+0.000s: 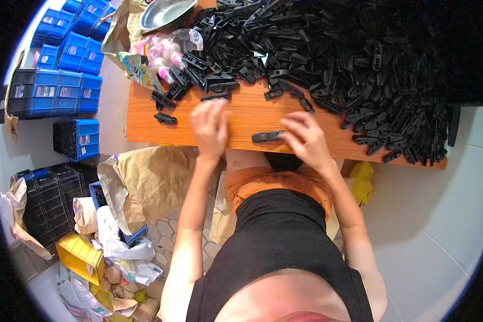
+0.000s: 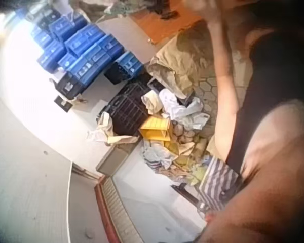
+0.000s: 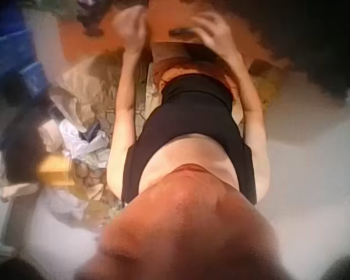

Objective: The person assembles small black plastic components by hand at a workstation.

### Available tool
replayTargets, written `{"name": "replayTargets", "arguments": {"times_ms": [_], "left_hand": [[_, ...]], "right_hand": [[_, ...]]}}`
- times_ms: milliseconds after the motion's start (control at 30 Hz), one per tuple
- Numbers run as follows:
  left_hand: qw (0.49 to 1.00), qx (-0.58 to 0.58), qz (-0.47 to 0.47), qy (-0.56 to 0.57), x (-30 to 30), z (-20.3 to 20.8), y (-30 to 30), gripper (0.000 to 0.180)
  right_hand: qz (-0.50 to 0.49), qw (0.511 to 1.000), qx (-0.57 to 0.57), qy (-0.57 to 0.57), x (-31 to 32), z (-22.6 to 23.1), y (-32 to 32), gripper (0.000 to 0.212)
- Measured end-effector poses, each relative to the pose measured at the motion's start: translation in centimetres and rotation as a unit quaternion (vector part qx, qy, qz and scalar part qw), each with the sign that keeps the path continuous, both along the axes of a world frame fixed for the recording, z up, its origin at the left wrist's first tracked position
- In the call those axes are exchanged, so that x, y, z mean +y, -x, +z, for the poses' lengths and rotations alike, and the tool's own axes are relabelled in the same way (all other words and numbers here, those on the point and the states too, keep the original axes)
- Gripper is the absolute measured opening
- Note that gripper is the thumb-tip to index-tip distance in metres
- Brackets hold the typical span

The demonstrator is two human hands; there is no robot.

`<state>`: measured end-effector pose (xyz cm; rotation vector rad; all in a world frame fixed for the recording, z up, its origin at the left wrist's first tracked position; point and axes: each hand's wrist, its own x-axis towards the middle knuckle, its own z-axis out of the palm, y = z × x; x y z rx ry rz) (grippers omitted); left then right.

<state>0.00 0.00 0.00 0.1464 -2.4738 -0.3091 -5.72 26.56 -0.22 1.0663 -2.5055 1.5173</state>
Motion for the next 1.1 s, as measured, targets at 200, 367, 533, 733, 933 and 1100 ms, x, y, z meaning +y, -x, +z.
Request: {"name": "replayTargets", "arguments": {"times_ms": [200,367,533,733,933,1100], "left_hand": [[0.995,-0.042,-0.017,-0.084,-1.1,-0.9,-0.1,0.03],[0.984,-0.022,-0.112,-0.135,1.6,-1.2,-2.5,0.023],[0.943,-0.107,-0.151,-0.277,3.6,-0.1,-1.2,0.019],[0.964,-0.071,-0.201,-0.156,5.2,0.6,1.0,0.027],[0.945,-0.1,-0.23,-0.21,5.3,-0.5,1.9,0.029],[0.935,-0.11,-0.248,-0.227,5.1,-0.4,2.4,0.033]], "right_hand": [[-0.185,0.957,0.129,-0.181,0.8,0.9,2.0,0.029],[-0.145,0.97,0.102,-0.164,0.3,0.5,2.1,0.03],[-0.086,0.994,-0.07,0.017,0.5,0.6,1.9,0.022],[-0.073,0.997,-0.001,-0.004,0.9,0.1,1.0,0.016],[-0.072,0.994,-0.052,0.057,0.4,0.1,1.7,0.028],[-0.009,0.999,-0.028,0.026,0.6,-0.1,2.3,0.031]]}}
